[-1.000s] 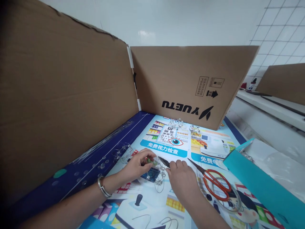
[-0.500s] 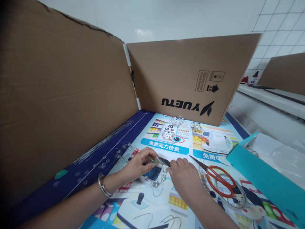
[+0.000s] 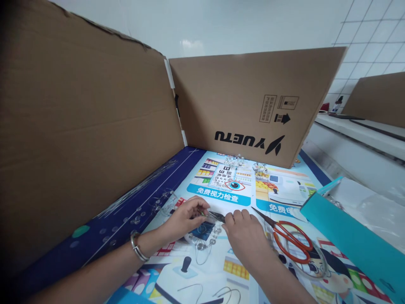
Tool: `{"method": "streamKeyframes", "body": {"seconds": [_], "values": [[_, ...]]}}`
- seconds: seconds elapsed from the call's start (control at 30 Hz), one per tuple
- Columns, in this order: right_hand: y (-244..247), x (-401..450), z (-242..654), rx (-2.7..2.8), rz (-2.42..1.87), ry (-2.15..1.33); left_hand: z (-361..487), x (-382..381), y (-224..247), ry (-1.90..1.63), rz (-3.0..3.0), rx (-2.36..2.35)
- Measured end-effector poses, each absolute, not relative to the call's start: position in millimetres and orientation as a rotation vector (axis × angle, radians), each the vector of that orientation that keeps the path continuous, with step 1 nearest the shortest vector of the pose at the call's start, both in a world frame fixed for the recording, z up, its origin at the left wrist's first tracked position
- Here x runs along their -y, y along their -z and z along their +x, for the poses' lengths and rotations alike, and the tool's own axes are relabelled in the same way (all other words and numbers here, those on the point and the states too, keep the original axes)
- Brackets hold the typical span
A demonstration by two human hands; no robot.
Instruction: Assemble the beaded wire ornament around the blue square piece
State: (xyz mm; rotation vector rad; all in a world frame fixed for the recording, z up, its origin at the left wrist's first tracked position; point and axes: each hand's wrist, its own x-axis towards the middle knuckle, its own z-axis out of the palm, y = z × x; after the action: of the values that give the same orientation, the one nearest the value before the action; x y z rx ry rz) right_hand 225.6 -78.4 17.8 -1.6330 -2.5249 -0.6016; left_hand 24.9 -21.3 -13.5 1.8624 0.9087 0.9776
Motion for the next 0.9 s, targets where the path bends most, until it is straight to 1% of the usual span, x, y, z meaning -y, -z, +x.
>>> {"method": "streamKeyframes", "body": {"seconds": [0.5,0.73,0.9], "values": [[-10.8,75.6,230.9,2.524,-1.576,0.542,25.1,21.3,14.4,-0.972,1.782,-0.916],[-10.9,74.9,232.0,2.547,-1.517,0.609,25.2,19.7,16.0,-0.977,1.757,-0.903],[-9.5,74.9,232.6,2.533,-1.527,0.583,24.8,18.1,18.5,-0.972,1.721,-0.907]]}}
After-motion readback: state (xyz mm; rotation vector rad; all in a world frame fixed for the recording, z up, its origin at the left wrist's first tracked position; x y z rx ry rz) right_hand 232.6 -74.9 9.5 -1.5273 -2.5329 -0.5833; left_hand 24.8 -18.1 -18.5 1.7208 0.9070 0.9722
